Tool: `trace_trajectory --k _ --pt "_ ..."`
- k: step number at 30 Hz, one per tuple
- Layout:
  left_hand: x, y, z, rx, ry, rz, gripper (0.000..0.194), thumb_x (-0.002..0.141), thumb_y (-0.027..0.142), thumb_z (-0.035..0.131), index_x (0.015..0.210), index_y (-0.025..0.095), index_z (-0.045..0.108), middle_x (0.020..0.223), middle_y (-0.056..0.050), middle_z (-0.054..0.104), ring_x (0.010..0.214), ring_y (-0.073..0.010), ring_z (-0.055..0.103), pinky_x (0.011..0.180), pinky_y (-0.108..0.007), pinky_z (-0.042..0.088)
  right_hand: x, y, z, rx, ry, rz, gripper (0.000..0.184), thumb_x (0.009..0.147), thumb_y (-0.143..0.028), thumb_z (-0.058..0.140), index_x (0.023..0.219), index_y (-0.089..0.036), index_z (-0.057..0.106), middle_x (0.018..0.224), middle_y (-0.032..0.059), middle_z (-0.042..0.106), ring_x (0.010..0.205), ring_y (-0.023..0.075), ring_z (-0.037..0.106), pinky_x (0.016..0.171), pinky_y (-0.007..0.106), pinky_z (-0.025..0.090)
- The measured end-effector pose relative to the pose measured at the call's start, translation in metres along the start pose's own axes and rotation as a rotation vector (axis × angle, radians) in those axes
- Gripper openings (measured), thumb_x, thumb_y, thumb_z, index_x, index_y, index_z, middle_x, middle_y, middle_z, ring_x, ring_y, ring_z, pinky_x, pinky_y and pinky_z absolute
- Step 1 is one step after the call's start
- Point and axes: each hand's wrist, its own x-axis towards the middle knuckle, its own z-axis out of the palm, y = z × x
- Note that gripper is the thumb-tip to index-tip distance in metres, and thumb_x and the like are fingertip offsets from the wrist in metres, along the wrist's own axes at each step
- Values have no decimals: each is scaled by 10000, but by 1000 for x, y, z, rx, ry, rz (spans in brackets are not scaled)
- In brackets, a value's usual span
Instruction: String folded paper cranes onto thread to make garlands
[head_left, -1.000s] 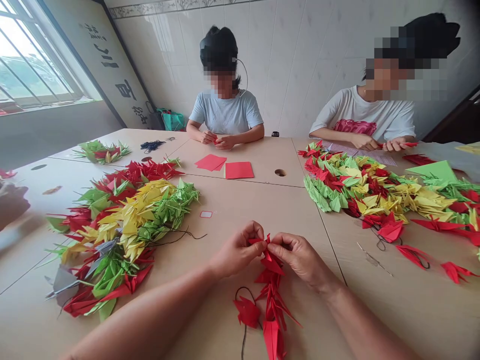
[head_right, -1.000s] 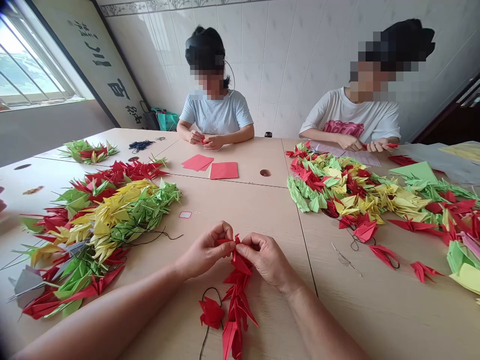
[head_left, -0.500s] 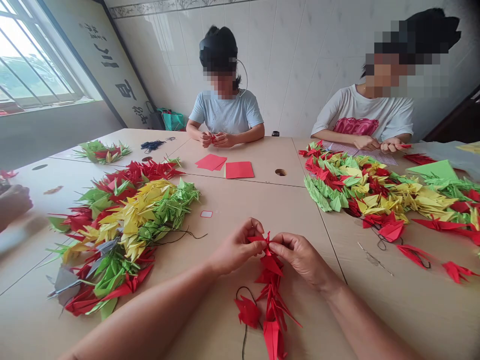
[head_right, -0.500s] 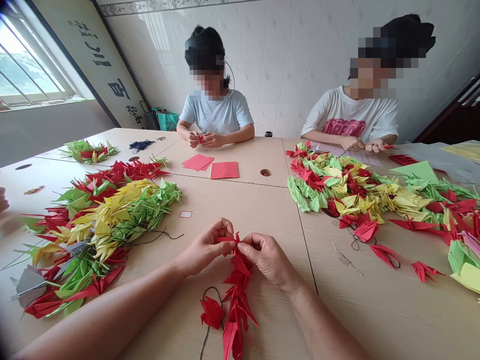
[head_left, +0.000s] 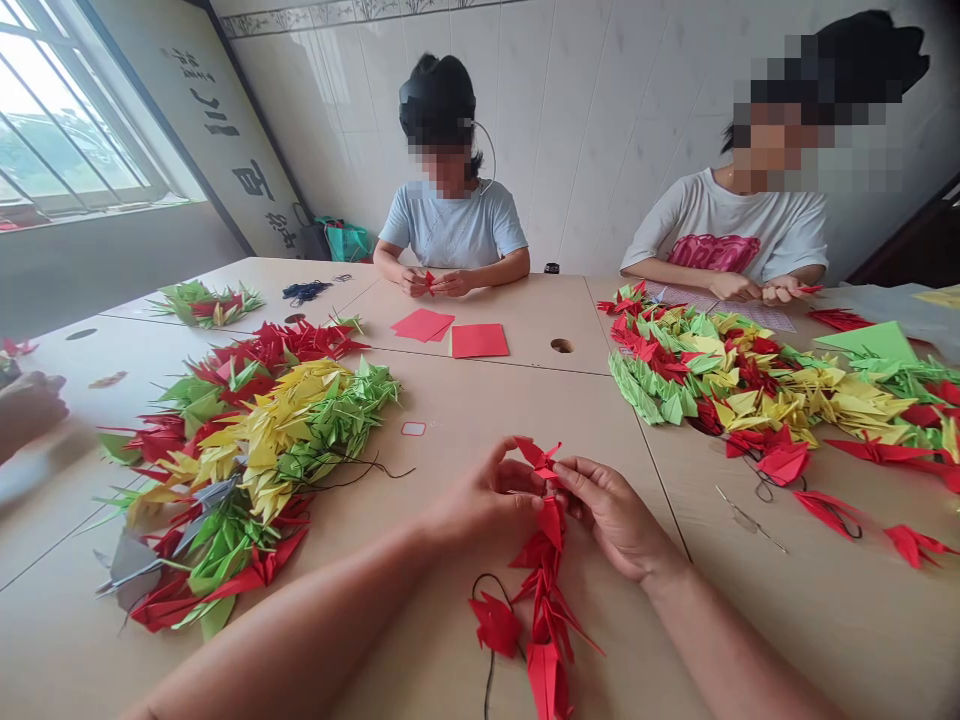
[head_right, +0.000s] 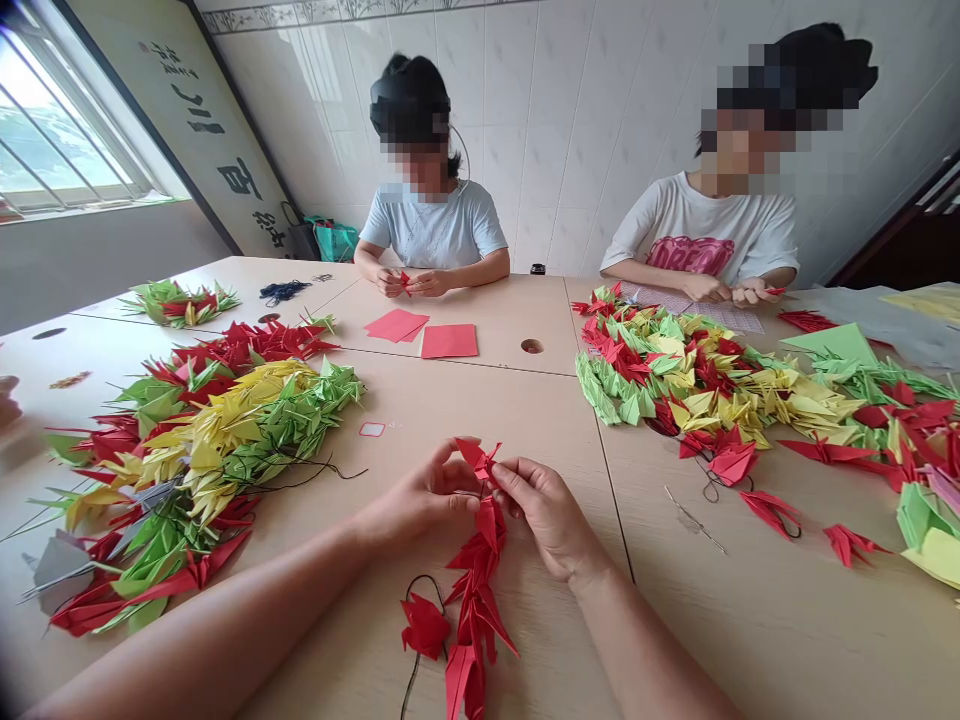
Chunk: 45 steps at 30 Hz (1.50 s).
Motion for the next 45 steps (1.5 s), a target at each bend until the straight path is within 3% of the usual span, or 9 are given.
trace_trajectory --k 5,9,12,14,16,21,24,34,45 --pt "0 -3 -4 67 -35 -63 574 703 248 698 1204 222 421 827 -16 623 785 -139 600 790 -314 440 1 -3 1 74 59 42 242 718 -408 676 721 -172 626 631 -25 566 531 74 444 496 205 298" --pt "1 -1 -5 -64 14 -78 424 730 250 674 1086 207 447 767 -3 628 688 -123 612 701 -273 466 0 -5 0 116 87 75 246 715 -406 679 755 -168 636 658 -13 583 527 71 462 472 201 287" --pt "3 0 -5 -189 99 -67 266 730 215 669 896 187 463 738 7 623 650 -102 612 679 -240 481 -1 -5 0 109 57 67 316 753 -395 648 997 -195 626 844 25 637 592 84 503 499 205 322" --pt "4 0 -5 -242 155 -69 216 730 181 660 801 174 456 775 0 621 688 -99 623 702 -228 493 -1 -4 1 72 60 45 455 771 -387 635 1188 -245 522 966 34 639 653 98 524 522 208 341" --pt "5 0 -5 -261 191 -74 177 737 152 640 762 162 465 814 -9 613 731 -102 629 726 -223 502 -1 -2 1 11 64 18 511 781 -389 625 1246 -257 458 1019 41 630 721 116 537 541 210 355" --pt "6 -1 -6 -284 222 -92 87 762 81 576 801 145 533 817 -23 606 718 -83 613 719 -192 505 -1 1 2 -114 -5 1 391 783 -369 620 1132 -226 517 1053 53 626 831 145 552 572 217 378" --pt "7 -1 -6 -291 229 -88 159 773 65 551 905 151 572 865 -39 614 740 -87 611 733 -196 503 -2 0 4 -172 -34 15 363 778 -377 620 1096 -230 527 1025 44 640 788 137 567 563 222 391" --pt "7 -3 -8 -202 258 -19 108 773 132 567 868 144 618 792 -25 609 696 -91 586 729 -225 487 -6 -4 10 -289 -106 63 517 765 -345 636 1224 -227 428 834 13 626 738 143 570 599 250 434" --pt "10 -5 -12 16 335 75 147 779 260 570 880 158 603 803 -19 605 667 -104 565 695 -265 475 -7 -4 5 -42 -94 60 396 807 -328 602 1164 -219 469 800 -4 574 630 103 521 595 254 436"
